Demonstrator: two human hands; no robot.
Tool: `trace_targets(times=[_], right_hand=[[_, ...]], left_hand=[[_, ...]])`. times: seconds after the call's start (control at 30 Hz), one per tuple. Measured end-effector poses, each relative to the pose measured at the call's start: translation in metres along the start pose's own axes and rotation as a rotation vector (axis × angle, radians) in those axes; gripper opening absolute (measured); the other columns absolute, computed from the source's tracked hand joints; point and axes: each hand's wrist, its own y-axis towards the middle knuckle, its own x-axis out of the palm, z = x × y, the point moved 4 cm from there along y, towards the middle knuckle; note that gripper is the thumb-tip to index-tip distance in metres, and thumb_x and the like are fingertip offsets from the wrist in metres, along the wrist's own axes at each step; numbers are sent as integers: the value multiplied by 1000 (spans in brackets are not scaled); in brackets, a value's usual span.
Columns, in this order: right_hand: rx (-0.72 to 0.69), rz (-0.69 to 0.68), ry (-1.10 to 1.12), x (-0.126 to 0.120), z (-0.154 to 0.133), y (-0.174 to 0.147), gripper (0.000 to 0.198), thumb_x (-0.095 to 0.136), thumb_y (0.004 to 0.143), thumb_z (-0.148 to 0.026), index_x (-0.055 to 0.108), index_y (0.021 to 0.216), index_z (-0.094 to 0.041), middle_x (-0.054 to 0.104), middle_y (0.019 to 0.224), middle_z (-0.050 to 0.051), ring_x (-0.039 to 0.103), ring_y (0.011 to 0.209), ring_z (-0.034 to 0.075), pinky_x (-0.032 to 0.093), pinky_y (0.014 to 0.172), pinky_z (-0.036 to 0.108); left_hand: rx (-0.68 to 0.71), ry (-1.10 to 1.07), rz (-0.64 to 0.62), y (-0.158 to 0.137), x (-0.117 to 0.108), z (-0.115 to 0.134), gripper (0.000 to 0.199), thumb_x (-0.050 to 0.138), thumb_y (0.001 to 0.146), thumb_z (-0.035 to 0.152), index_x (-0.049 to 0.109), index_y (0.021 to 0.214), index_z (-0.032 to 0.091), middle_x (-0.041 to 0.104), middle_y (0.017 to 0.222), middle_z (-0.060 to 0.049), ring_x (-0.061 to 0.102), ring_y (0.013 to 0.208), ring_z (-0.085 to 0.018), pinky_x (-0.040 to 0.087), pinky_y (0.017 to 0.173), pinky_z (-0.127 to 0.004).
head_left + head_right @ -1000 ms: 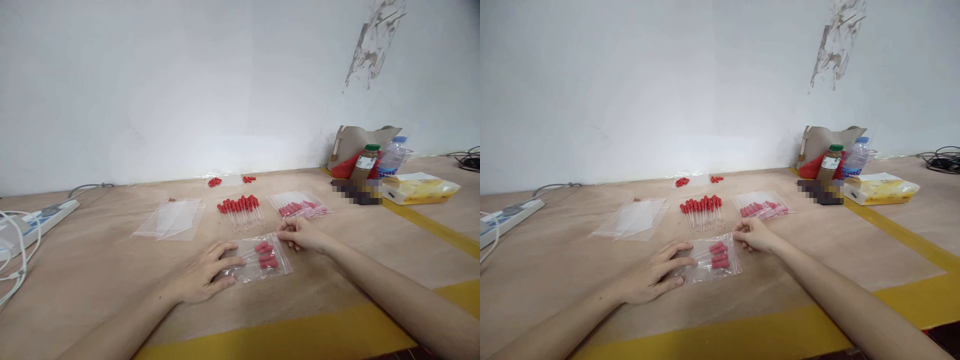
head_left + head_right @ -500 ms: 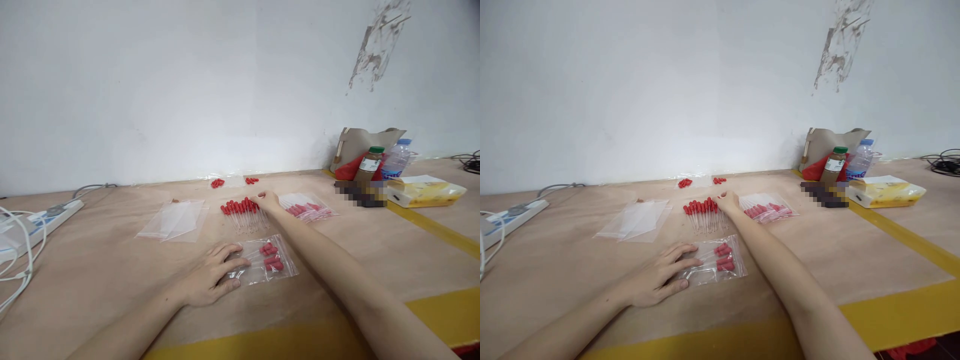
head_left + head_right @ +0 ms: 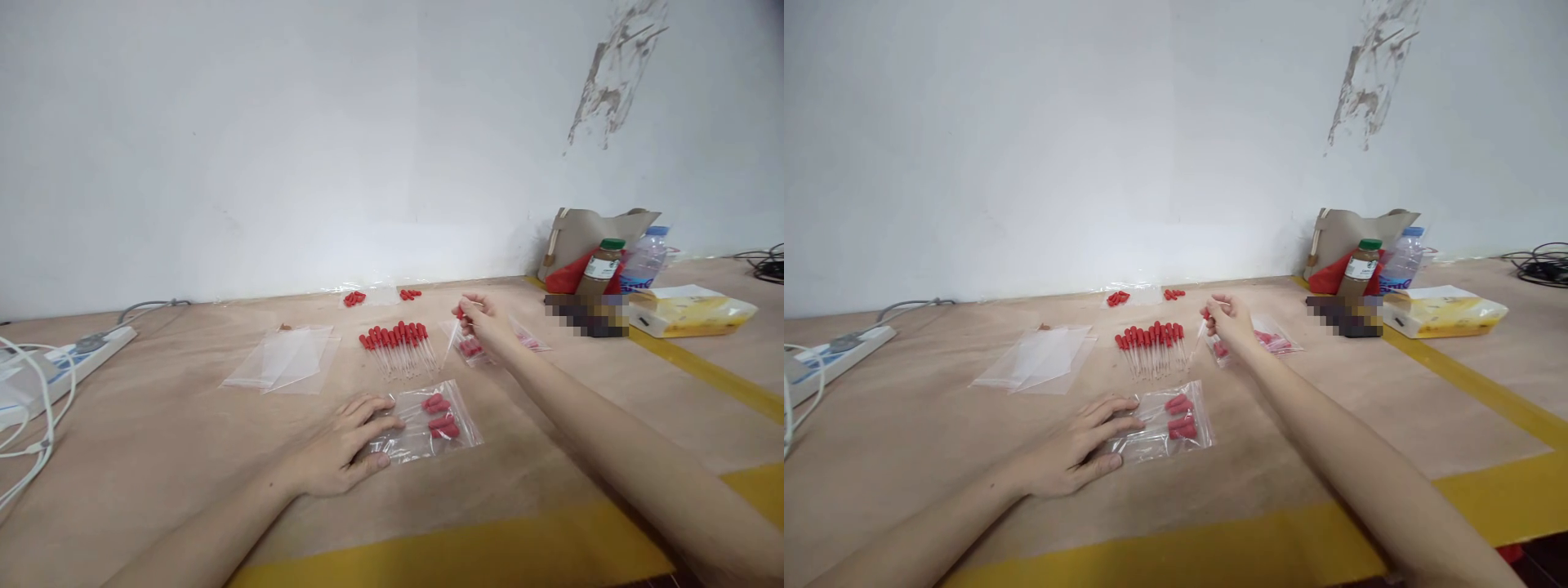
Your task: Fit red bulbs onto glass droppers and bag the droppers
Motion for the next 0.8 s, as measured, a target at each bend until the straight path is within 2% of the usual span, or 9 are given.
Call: trace_targets(times=[0.13,0.23,0.37,0.53,0.8], right_hand=[[8,-7,6,-41,12,-36,33,59,67,-46,50,81,-18,51,61,-4,46,44,5,40,38,17],[28,20,19,-55,27,-56,34,59,67,-49,49,77,-18,50,61,-4,46,46,6,41,39,17],[75,55,94,-52,36,-66,35,60,67,-49,48,78,-19,50,63,-3,48,48,6,44,42,19],[56,69,143,-42,34,-71,36,62,65,-48,48,81,-19,50,62,-4,49,49,7,46,45,20],[104,-10,161,-36,38,-78,37,62,65,-48,47,81,-19,52,59,-6,51,49,7,47,47,21]], left_hand=[[7,17,-2,0,1,-2,42,42,87,34,36,128,27,36,131,-7,31,122,-25,28,100,-43],[5,30,-13,0,2,-3,42,41,87,34,36,129,28,35,132,-7,30,123,-24,28,100,-43],[5,26,-3,-1,2,-3,42,41,87,34,35,129,29,35,132,-6,31,122,-24,28,100,-43],[14,21,6,-1,2,-2,42,41,87,34,36,128,28,36,132,-6,31,122,-24,29,100,-41],[5,22,-5,0,1,-2,42,40,88,34,36,129,29,35,132,-5,30,122,-23,30,100,-40]])
